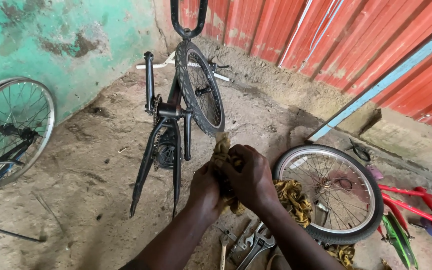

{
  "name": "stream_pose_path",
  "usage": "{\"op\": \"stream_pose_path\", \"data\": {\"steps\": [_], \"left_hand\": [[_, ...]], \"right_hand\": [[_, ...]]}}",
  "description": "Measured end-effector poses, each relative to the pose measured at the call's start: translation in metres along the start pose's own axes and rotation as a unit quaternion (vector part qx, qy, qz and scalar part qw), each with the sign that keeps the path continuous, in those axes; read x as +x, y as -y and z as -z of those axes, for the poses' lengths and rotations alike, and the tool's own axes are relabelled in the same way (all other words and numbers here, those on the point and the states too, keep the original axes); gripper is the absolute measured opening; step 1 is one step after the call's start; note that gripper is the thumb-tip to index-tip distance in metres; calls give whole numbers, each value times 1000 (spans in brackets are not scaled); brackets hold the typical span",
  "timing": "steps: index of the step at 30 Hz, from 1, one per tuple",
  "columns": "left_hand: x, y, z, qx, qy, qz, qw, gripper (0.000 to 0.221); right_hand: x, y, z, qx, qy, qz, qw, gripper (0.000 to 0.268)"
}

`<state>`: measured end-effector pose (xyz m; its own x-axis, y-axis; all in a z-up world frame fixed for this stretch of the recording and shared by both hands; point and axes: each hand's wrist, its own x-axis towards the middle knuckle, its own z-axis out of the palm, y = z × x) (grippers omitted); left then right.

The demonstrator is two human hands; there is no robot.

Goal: Cleaning a bicycle wheel hub with a cloth, applying grease, and installing ball bearings into the hub assembly.

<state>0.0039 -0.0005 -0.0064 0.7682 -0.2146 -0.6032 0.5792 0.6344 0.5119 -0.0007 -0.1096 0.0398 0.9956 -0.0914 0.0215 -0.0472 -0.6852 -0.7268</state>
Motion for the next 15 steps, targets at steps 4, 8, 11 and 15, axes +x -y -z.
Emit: {"op": "stream_pose_path", "data": {"steps": [4,8,11,15], "left_hand": [[-9,-2,-7,29,-11,12,999,44],[1,10,-1,-8,98,-39,994,22],[6,12,0,10,92,-55,994,28],[-5,6,-5,13,43,-30,999,29]], "right_hand": [[4,2,8,3,3,-13,1000,23],[6,2,19,40,-7,-62,997,17],[6,3,22,67,14,-59,996,16],[3,5,19,46,14,-47,998,19]]}}
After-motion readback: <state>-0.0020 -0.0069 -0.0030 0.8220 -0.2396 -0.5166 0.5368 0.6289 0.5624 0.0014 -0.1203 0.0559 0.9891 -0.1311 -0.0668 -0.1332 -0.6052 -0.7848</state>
